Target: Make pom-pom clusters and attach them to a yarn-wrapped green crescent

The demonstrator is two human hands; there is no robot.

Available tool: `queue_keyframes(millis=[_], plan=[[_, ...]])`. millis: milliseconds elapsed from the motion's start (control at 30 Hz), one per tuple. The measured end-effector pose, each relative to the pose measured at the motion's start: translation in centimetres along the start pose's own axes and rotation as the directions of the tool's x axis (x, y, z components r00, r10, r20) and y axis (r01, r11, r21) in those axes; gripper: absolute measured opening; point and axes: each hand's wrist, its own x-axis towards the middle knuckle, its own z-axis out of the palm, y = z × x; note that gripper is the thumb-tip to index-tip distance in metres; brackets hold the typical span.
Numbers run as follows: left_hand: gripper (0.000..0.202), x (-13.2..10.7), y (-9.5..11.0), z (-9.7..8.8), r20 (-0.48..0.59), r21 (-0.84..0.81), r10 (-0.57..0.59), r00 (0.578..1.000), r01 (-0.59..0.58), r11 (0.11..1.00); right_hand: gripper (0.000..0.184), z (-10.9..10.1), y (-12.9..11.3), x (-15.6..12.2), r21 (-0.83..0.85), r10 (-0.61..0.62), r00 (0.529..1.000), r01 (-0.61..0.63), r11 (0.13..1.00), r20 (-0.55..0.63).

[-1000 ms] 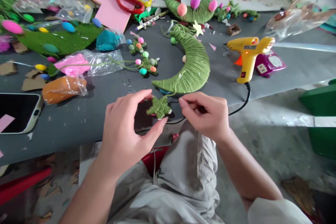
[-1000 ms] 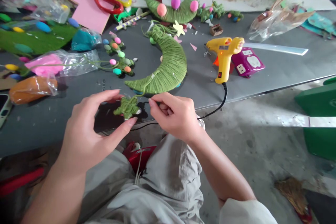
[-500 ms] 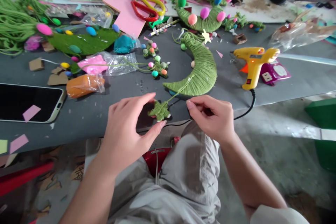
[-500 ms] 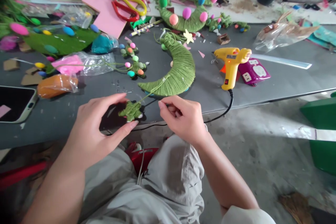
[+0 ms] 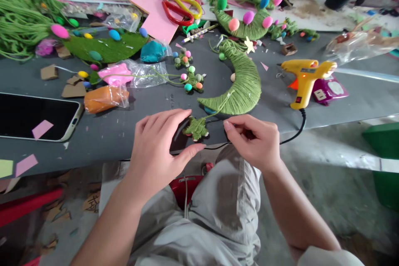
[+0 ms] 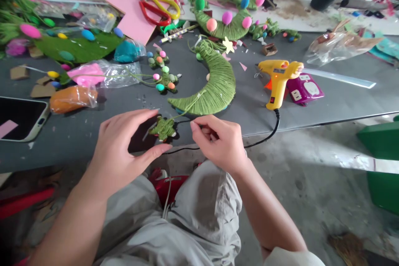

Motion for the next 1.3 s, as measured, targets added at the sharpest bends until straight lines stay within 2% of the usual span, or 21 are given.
queue_keyframes(millis=[67,267,567,667,967,1100,1300], plan=[[0.053,-0.1,0.0,-0.3,-0.025,-0.032,0.035,0.999,-0.036,0.999,0.007,0.0,-0.3,0.0,0.012,-0.028,0.999,0.028,1.0,0.027],[0.036,-0.9,-0.4,-0.5,-0.116,-0.059,0.156,0.981,-0.163,0.985,0.03,0.4,-0.8,0.3,0.106,-0.159,0.974,0.144,0.984,0.158],[0.036,-0.9,-0.5,-0.5,-0.073,-0.018,0.152,0.986,-0.153,0.988,0.041,0.3,-0.6,1.2,0.143,-0.352,0.887,0.323,0.936,0.301],[0.036,-1.0,-0.7,-0.5,-0.075,-0.016,0.144,0.987,-0.146,0.989,0.039,0.3,-0.6,1.3,0.143,-0.356,0.879,0.326,0.934,0.318],[0.034,-0.9,-0.5,-0.5,-0.071,-0.024,0.139,0.988,-0.141,0.99,0.038,0.6,-0.4,1.1,0.1,-0.34,0.894,0.325,0.94,0.291],[0.034,-0.8,-0.5,-0.4,-0.072,-0.025,0.136,0.988,-0.138,0.99,0.044,0.7,-0.5,1.0,0.069,-0.286,0.915,0.277,0.958,0.283],[0.031,-0.9,-0.4,-0.4,-0.068,-0.031,0.121,0.99,-0.123,0.992,0.036,1.0,-0.7,1.0,0.019,-0.263,0.937,0.266,0.964,0.23]])
